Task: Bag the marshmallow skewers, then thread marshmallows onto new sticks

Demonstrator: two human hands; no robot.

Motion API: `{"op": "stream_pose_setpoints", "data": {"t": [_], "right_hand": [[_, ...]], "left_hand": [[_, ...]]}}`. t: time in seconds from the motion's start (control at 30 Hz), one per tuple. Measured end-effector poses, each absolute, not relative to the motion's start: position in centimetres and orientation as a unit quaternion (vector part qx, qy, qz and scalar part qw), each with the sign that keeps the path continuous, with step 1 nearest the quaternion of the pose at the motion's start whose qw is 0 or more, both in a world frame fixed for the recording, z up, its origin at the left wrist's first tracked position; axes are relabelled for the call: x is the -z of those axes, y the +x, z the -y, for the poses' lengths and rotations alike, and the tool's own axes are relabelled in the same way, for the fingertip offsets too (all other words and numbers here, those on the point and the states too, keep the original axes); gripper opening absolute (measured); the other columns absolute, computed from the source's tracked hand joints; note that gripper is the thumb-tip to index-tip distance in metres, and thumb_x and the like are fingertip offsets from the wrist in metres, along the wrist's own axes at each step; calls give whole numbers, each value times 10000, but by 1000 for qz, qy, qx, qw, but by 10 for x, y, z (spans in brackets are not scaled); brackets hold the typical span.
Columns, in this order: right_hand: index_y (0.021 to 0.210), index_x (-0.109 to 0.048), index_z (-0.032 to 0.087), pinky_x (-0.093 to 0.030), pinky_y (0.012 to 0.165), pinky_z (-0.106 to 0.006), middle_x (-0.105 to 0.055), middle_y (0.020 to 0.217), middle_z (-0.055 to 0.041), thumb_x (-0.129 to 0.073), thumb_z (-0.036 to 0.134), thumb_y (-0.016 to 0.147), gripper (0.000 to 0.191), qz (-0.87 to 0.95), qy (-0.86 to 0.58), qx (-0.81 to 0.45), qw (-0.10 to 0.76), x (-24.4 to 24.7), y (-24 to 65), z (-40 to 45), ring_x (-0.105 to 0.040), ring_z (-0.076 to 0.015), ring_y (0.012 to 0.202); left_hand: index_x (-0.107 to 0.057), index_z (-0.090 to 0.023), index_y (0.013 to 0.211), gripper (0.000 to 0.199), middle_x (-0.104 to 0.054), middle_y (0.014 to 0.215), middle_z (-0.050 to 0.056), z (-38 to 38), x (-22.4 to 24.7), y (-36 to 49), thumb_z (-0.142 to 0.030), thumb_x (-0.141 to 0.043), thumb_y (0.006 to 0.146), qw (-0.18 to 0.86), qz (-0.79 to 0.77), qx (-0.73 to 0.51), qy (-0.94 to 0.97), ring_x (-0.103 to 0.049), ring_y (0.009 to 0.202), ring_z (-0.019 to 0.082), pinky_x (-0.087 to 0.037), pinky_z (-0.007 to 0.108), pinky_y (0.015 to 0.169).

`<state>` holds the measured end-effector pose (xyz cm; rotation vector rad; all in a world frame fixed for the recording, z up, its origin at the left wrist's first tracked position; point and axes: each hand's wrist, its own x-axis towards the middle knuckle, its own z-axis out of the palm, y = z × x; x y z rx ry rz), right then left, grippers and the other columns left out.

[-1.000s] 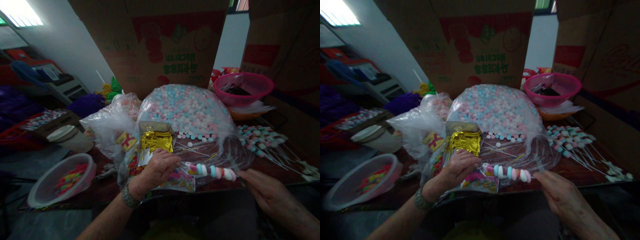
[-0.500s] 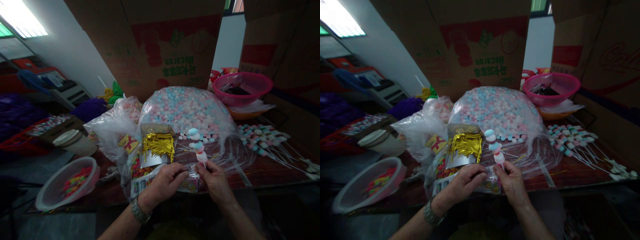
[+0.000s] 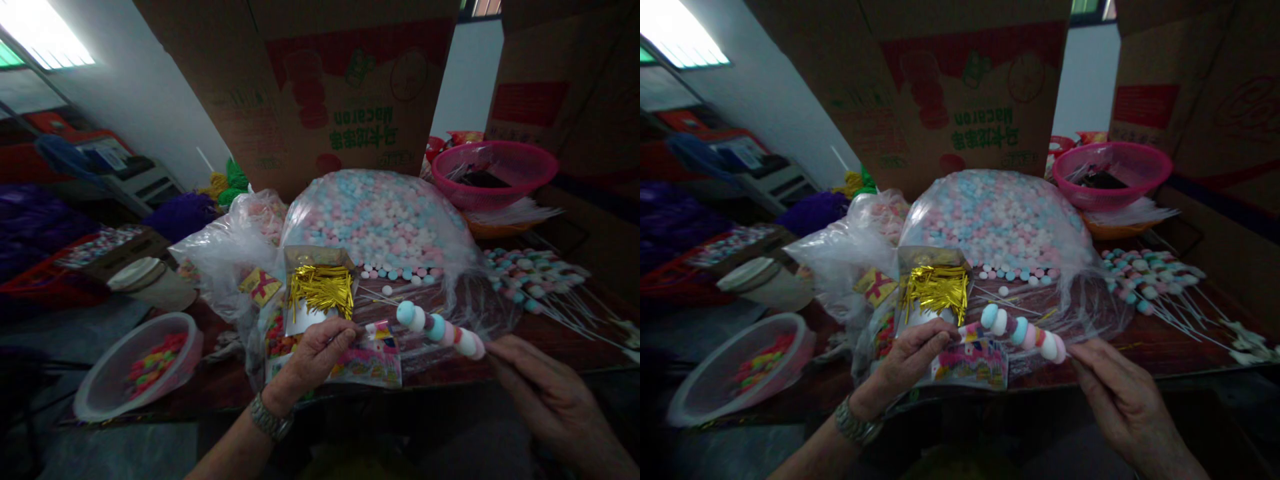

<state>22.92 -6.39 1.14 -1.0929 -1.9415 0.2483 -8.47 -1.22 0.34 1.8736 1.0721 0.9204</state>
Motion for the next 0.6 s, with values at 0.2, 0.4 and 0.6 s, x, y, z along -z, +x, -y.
{"op": "stream_pose_setpoints", "data": {"t": [0.2, 0.4, 0.6], "right_hand": [[1071, -590, 188, -513, 664, -215, -653, 880, -61, -473, 131, 838, 267, 827, -412, 40, 381, -6, 234, 69, -638, -157, 780], [1037, -607, 158, -488, 705, -273, -656, 857, -72, -439, 101, 837, 267, 853, -399, 97, 322, -7, 245, 70, -614, -166, 781], [1037, -585, 159, -479, 673, -286, -649, 870, -83, -414, 141, 862, 246, 861, -403, 113, 289, -19, 248, 64, -605, -177, 774]], "left_hand": [[-653, -138, 879, 282, -636, 784, 50, 10, -8, -85, -318, -436, 889, 363, -438, -328, 754, -569, 727, 139, -451, 240, 671], [-652, -145, 870, 318, -633, 767, 32, 9, -18, -78, -346, -407, 897, 357, -448, -258, 778, -559, 706, 128, -443, 226, 660], [-631, -154, 848, 313, -600, 718, 12, 9, -23, -65, -355, -398, 903, 305, -435, -222, 817, -532, 672, 112, -410, 206, 634]]}}
